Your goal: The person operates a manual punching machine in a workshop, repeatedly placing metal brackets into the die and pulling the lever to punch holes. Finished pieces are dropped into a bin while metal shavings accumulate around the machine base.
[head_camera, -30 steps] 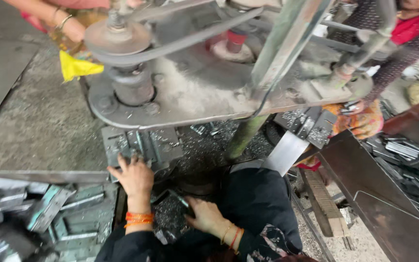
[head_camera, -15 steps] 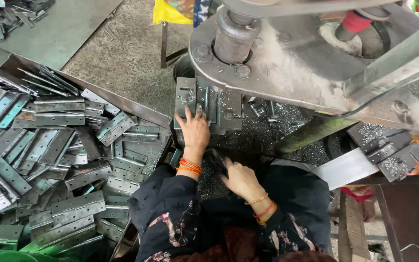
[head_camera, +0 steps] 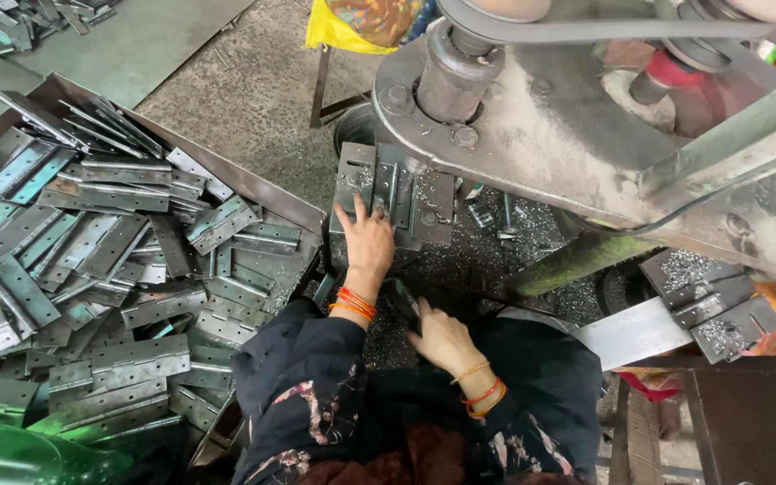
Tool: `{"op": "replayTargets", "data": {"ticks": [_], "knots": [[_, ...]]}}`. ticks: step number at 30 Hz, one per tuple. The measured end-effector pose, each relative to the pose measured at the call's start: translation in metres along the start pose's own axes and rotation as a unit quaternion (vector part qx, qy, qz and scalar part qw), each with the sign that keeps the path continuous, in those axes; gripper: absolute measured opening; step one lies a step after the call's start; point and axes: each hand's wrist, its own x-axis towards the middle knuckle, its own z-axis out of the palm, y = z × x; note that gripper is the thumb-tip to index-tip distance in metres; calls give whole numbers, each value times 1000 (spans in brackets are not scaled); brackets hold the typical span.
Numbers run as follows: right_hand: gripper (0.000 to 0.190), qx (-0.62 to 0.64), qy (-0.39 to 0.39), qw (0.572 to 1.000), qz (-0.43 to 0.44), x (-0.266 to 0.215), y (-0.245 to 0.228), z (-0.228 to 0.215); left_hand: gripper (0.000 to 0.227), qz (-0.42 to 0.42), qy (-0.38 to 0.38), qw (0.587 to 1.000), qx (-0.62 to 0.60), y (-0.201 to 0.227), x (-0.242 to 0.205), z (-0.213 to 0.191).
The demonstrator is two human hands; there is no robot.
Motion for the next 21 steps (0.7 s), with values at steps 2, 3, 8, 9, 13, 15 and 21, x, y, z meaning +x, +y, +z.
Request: {"op": "replayTargets", "data": {"ticks": [2,3,8,9,13,15,21], "knots": [[73,-17,-4,1000,-9,7,-4,-12,29,4,6,1000,4,-2,0,-2],[73,-19,2,1000,-13,7,-3,-11,30,6,10,1000,7,-2,-2,-2],[81,47,61,997,0,-4,16,52,30,5,-12,1000,3,-1,-2,-5],[83,85,97,992,-1,-12,18,76,31,3,-10,1000,4,-2,-3,-5],[76,124,157,980,-5,-7,39,121,31,1,9,1000,-6,1,-7,1],[76,122,122,985,-1,-5,42,116,31,-5,18,1000,-10,3,-7,2],[72,39,16,999,5,4,19,29,29,-24,9,999,-31,13,6,8]]}}
